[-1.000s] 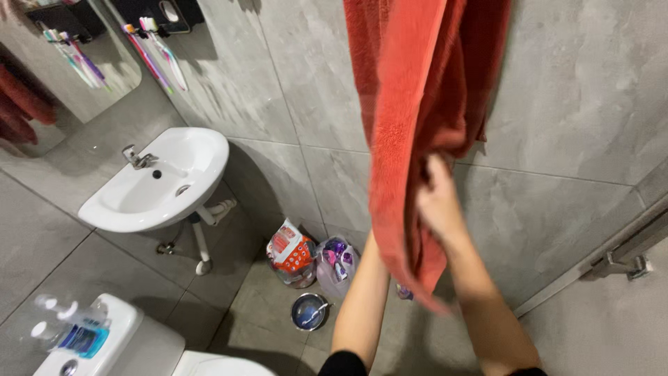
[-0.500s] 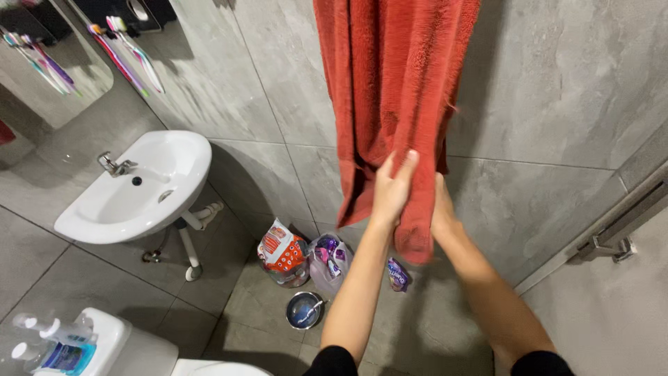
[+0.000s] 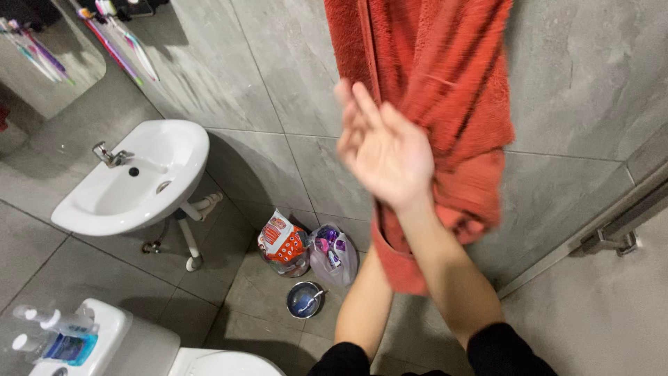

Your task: The person uses a handheld bidet sprayer to rinse their hands and the bathroom floor. They then pick up a metal bowl from the toilet seat and place it on the floor. Finally, they dry their hands with a red towel hanging on the wall.

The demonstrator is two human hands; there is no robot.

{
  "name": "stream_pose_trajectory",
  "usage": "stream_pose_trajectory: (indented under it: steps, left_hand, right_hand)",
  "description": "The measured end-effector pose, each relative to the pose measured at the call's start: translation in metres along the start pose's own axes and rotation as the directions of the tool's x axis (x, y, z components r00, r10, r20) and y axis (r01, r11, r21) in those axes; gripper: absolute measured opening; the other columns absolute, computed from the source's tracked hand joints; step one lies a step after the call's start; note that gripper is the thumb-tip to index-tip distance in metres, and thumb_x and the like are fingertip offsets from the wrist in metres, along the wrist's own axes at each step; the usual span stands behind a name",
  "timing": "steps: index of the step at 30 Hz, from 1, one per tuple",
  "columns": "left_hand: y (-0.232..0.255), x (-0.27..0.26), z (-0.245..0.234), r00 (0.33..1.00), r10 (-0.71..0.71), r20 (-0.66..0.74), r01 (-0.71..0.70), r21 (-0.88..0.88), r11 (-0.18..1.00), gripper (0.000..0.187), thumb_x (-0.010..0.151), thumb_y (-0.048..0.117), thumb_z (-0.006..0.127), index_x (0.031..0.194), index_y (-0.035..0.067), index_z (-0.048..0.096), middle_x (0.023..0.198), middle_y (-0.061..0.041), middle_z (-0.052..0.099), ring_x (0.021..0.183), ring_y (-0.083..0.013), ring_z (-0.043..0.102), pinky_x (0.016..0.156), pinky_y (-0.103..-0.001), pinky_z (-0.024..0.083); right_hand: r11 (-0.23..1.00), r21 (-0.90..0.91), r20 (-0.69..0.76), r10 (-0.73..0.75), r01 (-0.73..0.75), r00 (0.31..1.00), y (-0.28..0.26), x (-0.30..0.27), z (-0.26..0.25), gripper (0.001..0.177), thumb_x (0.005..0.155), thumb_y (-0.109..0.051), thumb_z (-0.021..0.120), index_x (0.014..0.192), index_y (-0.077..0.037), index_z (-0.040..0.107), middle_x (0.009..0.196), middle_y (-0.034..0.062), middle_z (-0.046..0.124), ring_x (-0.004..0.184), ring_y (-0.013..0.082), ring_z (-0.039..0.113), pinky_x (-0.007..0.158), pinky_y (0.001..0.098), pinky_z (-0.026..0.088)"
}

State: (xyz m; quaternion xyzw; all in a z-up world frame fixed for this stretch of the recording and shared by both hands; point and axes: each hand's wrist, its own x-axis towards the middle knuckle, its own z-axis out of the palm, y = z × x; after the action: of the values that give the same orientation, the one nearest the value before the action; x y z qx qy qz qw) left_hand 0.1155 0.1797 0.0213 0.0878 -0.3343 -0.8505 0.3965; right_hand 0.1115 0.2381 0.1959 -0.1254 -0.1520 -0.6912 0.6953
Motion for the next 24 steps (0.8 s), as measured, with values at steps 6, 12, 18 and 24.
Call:
stream_pose_trajectory:
  steps: [6, 12, 18, 24]
  left_hand:
    - [0.059, -0.030, 0.010, 0.983, 0.118, 0.139, -0.167, 0.419, 0.893, 0.063, 0.111, 0.042, 0.044, 0.156, 0.000, 0.033, 0.153, -0.012, 0.050, 0.146, -0.0262, 0.040, 0.123, -0.039, 0.027]
    - [0.136, -0.069, 0.108, 0.560, 0.736, 0.380, -0.462, 0.881, -0.102, 0.027, 0.105, 0.024, 0.052, 0.103, 0.006, 0.072, 0.110, -0.013, 0.073, 0.109, -0.0219, 0.066, 0.098, -0.038, 0.052]
    - [0.164, -0.003, 0.141, 0.551, 0.780, 0.295, -0.818, 0.006, 0.575, 0.033, 0.110, 0.022, 0.045, 0.119, -0.002, 0.067, 0.083, -0.004, 0.068, 0.074, -0.0124, 0.061, 0.070, -0.023, 0.046]
    - [0.112, 0.051, 0.071, 0.938, 0.344, 0.031, -0.297, -0.438, 0.848, 0.047, 0.105, 0.031, 0.041, 0.145, 0.010, 0.052, 0.136, -0.012, 0.060, 0.123, -0.0259, 0.056, 0.107, -0.040, 0.044]
  right_hand:
    - [0.065, -0.825, 0.452, -0.521, 0.562, 0.724, -0.038, 0.028, -0.013, 0.039, 0.115, -0.025, 0.052, 0.152, -0.015, 0.049, 0.143, 0.0057, 0.059, 0.119, 0.0235, 0.064, 0.098, 0.0388, 0.053]
    - [-0.714, -0.612, 0.769, -0.437, 0.340, 0.467, -0.058, -0.029, -0.065, 0.038, 0.116, -0.025, 0.055, 0.151, -0.010, 0.049, 0.143, 0.0068, 0.056, 0.125, 0.0248, 0.059, 0.105, 0.0368, 0.049]
    - [-0.401, -0.825, 0.564, -0.555, 0.398, 0.611, -0.010, -0.002, -0.091, 0.049, 0.111, -0.027, 0.057, 0.154, -0.008, 0.043, 0.148, 0.0123, 0.046, 0.132, 0.0290, 0.050, 0.110, 0.0387, 0.044]
    - [0.022, -0.929, 0.274, -0.631, 0.369, 0.726, -0.038, 0.021, -0.105, 0.061, 0.106, -0.030, 0.060, 0.157, -0.007, 0.037, 0.154, 0.0179, 0.037, 0.139, 0.0333, 0.042, 0.115, 0.0406, 0.039]
